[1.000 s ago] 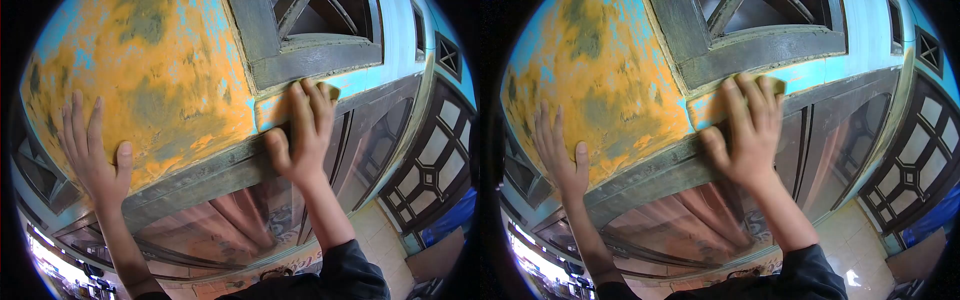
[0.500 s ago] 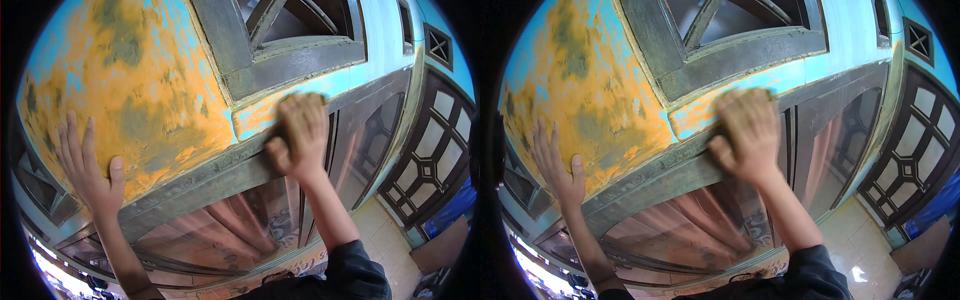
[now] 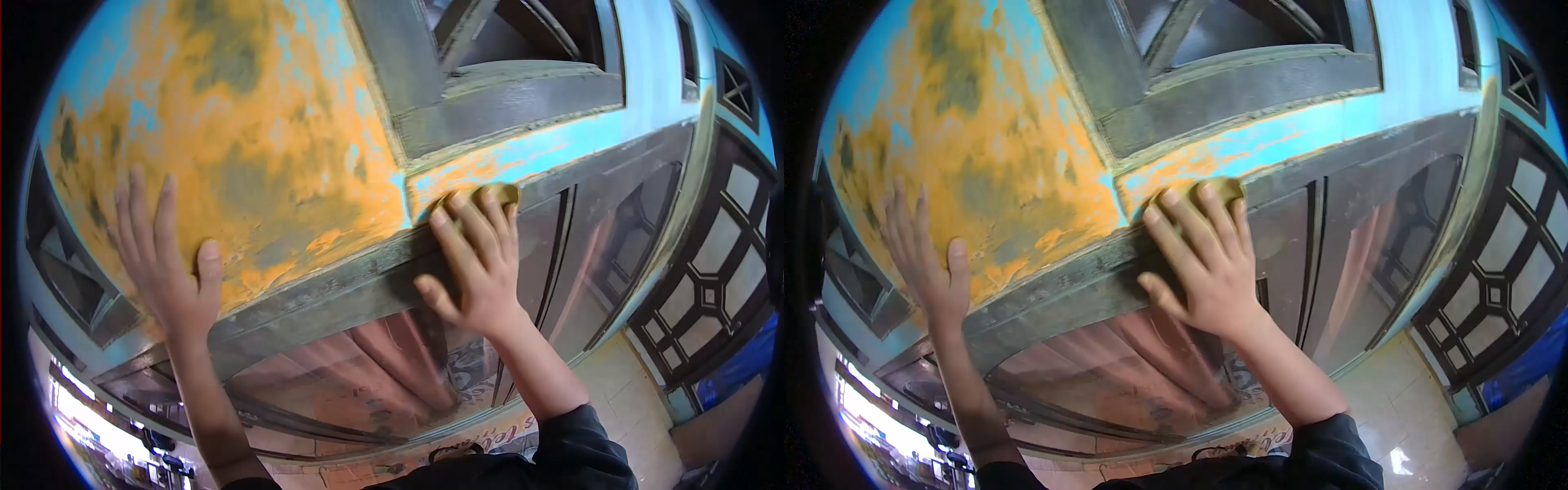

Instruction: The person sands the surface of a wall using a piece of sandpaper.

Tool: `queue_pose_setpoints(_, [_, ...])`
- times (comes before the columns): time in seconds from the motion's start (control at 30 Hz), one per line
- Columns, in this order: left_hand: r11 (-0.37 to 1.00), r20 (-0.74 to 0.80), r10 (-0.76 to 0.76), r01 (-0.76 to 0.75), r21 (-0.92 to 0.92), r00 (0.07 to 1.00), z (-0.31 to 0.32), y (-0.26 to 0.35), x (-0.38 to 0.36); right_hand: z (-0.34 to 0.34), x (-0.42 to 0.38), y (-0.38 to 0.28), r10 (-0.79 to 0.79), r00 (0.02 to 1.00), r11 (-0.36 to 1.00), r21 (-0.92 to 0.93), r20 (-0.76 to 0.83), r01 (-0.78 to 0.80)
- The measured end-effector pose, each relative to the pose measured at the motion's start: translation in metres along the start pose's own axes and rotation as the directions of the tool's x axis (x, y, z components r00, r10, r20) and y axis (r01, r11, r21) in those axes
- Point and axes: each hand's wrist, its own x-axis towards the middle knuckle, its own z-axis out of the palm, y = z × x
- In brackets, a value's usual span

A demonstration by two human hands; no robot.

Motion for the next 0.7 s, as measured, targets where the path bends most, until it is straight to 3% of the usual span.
queue_pose_setpoints(0.07, [1.0,0.001,-0.018,0.018,-0.006,1.0,0.001,0.002,-0.007,0.0,0.001,-0.004,-0.002,1.0,1.0,0.031,0.017,0.001])
queue_pose_setpoints(0.23, [0.985,0.196,-0.139,0.156,-0.069,0.971,-0.002,0.027,-0.073,-0.001,0.0,-0.005,0.014,1.0,1.0,-0.004,0.013,-0.014])
queue_pose_setpoints(0.4, [0.988,0.367,-0.134,0.155,-0.028,0.92,-0.02,0.011,-0.161,0.006,0.0,-0.006,-0.013,1.0,1.0,-0.01,-0.022,0.013])
queue_pose_setpoints(0.6, [0.905,0.341,-0.398,0.425,-0.007,0.852,-0.03,-0.018,-0.206,0.022,0.007,-0.039,0.144,0.983,0.989,0.062,-0.11,-0.138])
queue_pose_setpoints(0.7, [0.82,0.346,-0.525,0.571,-0.04,0.778,-0.031,-0.012,-0.22,0.031,0.004,-0.057,0.121,0.989,0.991,0.06,-0.087,-0.116])
